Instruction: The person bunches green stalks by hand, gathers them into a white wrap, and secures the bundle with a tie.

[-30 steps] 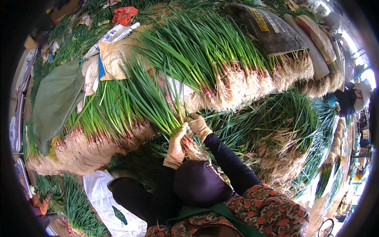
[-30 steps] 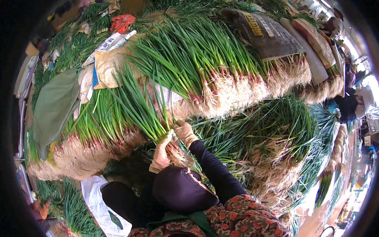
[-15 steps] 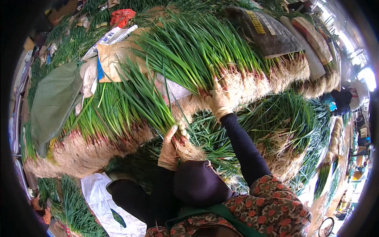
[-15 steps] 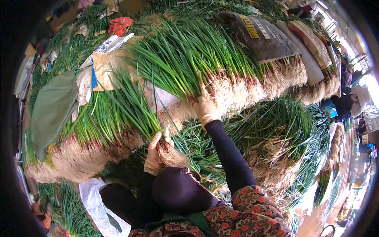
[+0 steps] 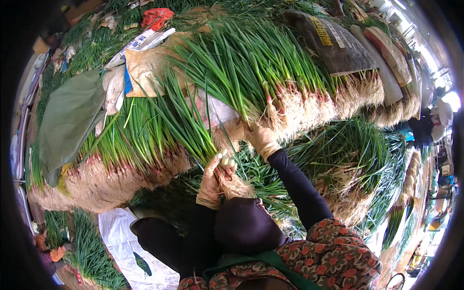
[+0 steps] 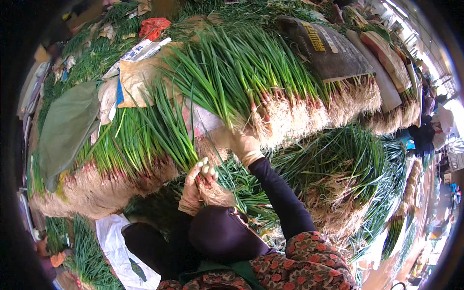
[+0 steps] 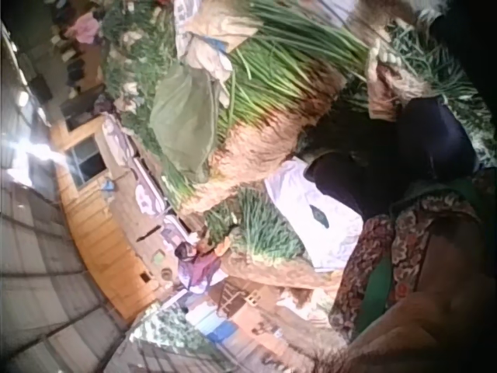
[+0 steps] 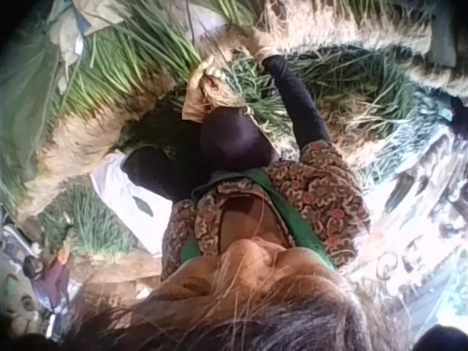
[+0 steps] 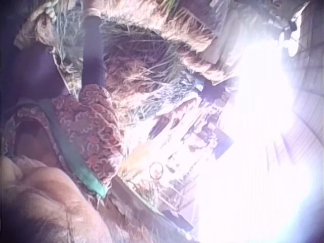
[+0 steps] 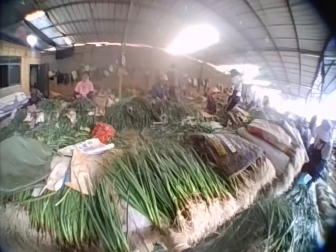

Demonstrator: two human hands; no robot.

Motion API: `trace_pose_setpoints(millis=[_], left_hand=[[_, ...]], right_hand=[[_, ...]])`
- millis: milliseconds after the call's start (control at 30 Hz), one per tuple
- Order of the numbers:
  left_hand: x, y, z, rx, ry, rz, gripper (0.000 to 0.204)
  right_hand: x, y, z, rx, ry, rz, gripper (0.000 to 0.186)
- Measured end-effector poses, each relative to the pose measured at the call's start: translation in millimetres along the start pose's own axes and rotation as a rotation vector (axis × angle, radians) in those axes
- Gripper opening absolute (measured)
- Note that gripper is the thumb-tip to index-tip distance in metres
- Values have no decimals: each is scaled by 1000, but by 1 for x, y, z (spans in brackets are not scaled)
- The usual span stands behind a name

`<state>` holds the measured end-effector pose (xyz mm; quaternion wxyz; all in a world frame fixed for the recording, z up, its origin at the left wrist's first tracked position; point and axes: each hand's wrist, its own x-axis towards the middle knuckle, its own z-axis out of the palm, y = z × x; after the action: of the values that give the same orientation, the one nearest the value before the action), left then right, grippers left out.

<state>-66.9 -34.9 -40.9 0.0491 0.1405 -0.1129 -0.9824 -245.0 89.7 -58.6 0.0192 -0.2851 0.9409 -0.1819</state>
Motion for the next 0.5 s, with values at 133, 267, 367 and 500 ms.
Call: trace_pose_setpoints(millis=[133, 267, 367, 500], left_hand=[[1, -2, 20, 371, 130, -61, 38], [5, -11, 28, 413, 290, -71, 33], [1, -9, 25, 432, 336, -67, 26], [-2, -8, 35, 445, 369, -60, 22]], right_hand=[[-62, -42, -43, -37, -157, -190, 31], [-78, -6, -14, 248, -49, -545, 33], [-55, 5, -42, 301, -419, -222, 30], [-42, -33, -34, 792, -143, 35, 26]])
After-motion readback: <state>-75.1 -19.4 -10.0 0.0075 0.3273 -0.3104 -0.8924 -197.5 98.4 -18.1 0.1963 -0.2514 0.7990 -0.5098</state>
